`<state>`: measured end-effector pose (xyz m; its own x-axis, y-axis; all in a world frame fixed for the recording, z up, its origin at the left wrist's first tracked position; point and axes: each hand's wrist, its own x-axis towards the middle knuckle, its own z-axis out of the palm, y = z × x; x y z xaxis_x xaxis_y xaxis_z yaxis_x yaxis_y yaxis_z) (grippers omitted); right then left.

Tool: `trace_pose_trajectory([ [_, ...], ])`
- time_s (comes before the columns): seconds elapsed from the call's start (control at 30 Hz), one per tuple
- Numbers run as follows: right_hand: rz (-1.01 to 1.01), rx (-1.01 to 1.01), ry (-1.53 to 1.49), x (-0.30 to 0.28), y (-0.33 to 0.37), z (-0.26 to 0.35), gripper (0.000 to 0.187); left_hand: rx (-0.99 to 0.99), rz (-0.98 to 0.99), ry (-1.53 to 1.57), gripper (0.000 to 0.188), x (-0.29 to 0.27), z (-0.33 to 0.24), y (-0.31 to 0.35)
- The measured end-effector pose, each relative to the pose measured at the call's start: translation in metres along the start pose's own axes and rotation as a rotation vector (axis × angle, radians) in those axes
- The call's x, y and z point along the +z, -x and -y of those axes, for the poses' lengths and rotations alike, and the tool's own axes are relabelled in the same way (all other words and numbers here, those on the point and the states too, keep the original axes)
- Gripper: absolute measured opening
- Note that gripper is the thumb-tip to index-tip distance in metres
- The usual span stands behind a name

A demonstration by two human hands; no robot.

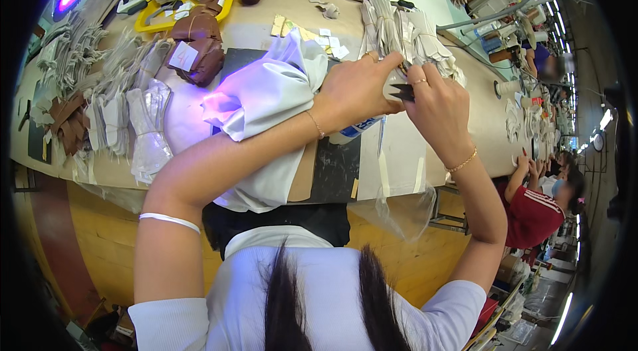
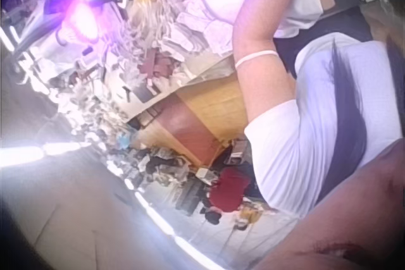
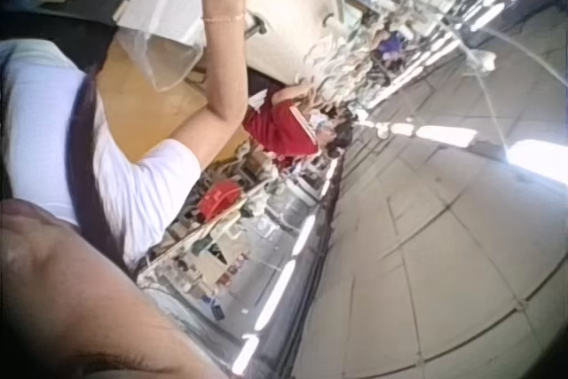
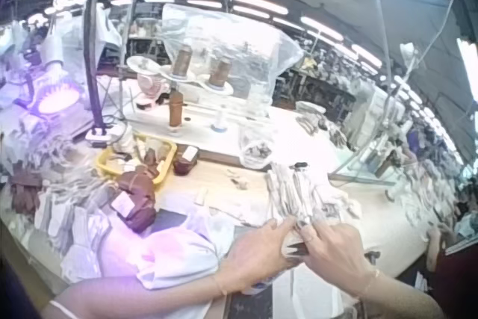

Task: The person writes on small white labels with a pen, places them on fabric pieces, and then ties a white cloth around a plastic bottle. The person handles labels, a pen, fabric pieces, and a bottle throughout the sequence.

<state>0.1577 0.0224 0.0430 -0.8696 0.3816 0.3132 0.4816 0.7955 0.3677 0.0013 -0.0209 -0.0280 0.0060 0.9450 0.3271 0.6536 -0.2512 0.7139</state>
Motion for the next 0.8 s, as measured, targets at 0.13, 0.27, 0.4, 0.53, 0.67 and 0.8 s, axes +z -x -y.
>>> trace_pose_trajectory([
  [0.13,-0.066,0.015,-0.023,0.007,0.007,-0.002,0.035,-0.002,-0.003,0.017,0.062,0.000,-0.001,0.003],
  [0.27,-0.116,0.044,0.045,0.012,0.012,-0.012,0.031,-0.039,0.061,0.040,0.070,-0.001,-0.003,0.003],
  [0.4,-0.439,0.347,-0.102,-0.039,-0.001,-0.070,0.016,-0.095,0.091,0.055,0.073,-0.006,0.000,0.012],
  [0.53,-0.002,0.604,-0.519,-0.038,0.017,-0.033,0.038,-0.062,0.066,0.108,0.076,-0.011,0.008,0.008],
  [0.67,-0.005,0.715,-0.856,-0.002,0.044,0.008,0.045,-0.124,0.099,0.151,0.076,-0.019,0.000,0.007],
  [0.8,-0.161,0.730,-0.923,0.008,0.041,0.036,0.035,-0.166,0.096,0.141,0.072,-0.029,-0.005,0.008],
])
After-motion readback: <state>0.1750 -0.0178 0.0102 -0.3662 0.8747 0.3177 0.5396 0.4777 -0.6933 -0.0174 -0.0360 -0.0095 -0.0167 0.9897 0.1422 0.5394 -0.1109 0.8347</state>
